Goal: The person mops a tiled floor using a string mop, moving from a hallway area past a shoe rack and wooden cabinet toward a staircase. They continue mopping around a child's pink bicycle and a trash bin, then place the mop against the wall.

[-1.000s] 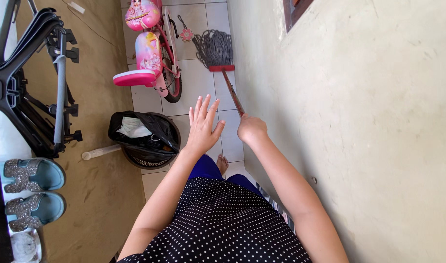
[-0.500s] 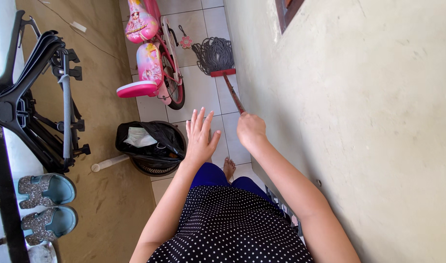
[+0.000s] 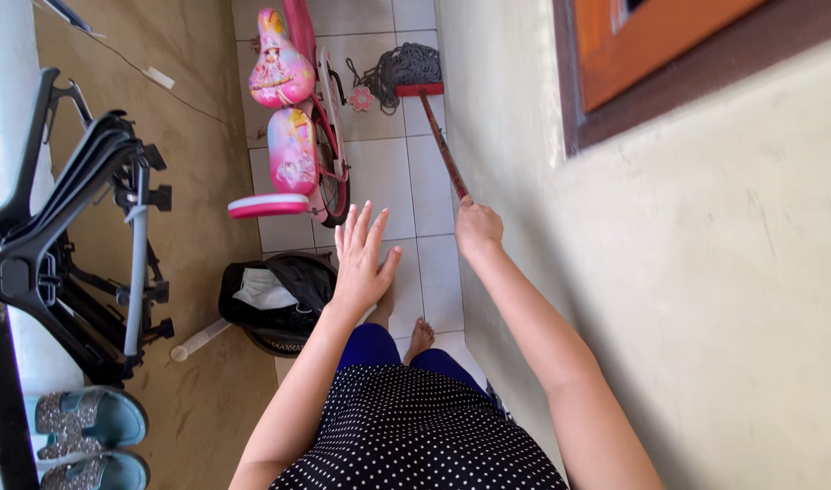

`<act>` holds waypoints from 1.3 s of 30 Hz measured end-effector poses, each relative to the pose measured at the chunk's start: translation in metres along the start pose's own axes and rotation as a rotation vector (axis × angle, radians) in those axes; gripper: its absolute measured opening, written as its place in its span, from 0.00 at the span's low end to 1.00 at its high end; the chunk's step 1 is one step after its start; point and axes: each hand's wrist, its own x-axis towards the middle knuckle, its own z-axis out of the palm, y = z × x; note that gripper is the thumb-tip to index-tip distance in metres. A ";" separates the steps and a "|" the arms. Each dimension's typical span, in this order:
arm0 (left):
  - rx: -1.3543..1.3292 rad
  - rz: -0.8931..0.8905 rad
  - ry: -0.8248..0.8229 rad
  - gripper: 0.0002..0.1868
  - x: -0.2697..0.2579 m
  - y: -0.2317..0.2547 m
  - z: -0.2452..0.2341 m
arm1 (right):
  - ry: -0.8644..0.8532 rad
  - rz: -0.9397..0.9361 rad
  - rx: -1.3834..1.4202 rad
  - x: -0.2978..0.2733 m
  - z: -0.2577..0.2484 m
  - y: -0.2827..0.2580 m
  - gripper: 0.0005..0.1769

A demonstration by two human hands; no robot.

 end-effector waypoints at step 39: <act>-0.026 -0.042 0.050 0.34 -0.034 -0.004 0.002 | -0.091 0.007 0.007 -0.007 0.034 0.012 0.31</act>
